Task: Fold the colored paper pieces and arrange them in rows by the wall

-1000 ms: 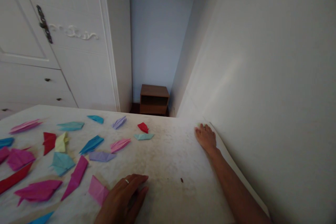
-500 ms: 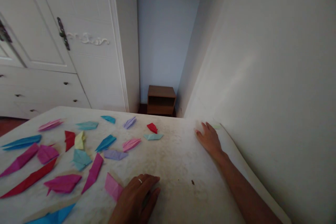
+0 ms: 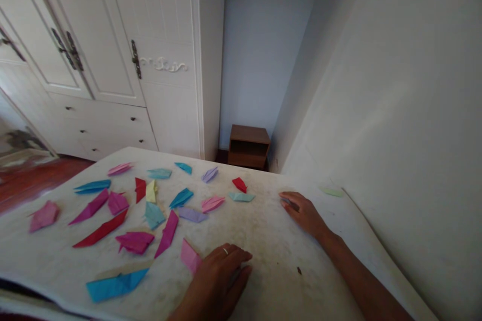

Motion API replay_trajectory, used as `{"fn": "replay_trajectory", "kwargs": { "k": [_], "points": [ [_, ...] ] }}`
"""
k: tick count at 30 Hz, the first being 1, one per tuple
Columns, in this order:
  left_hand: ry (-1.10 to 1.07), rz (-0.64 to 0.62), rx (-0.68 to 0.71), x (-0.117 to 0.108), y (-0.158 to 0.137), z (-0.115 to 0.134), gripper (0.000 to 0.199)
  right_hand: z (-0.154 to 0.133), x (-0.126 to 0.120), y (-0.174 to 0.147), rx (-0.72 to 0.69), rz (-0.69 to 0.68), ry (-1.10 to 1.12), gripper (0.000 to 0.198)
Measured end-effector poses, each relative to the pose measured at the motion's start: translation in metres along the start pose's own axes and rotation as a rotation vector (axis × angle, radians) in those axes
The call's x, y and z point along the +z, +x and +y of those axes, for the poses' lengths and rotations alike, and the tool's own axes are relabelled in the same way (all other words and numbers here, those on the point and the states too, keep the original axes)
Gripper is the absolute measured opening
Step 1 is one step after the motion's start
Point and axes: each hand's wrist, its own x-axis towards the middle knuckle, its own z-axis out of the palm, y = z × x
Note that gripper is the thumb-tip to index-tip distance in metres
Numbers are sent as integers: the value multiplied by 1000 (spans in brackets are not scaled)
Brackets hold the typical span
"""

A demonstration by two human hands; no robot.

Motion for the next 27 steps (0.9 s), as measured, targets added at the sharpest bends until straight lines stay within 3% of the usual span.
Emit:
{"fn": "replay_trajectory", "kwargs": {
  "k": [3,7,13,20,24,27],
  "points": [
    [5,21,5,-14,15,1,20,-4,-1,0,-16,10,56,29],
    [110,35,-3,-32,57,-11,22,-13,-5,0,-26,20,104,24],
    [464,-119,-91,-33,115,-40,24,-38,-9,-2,-16,-65,107,42],
    [552,-238,-125,-22,134,-58,19,-60,6,-7,-123,-231,110,54],
    [401,-349,-161,-26,137,-61,14,-67,16,-10,-161,-292,83,51],
    [302,-356,-154,-29,136,-59,18,-70,19,-11,-200,-299,82,49]
  ]
}}
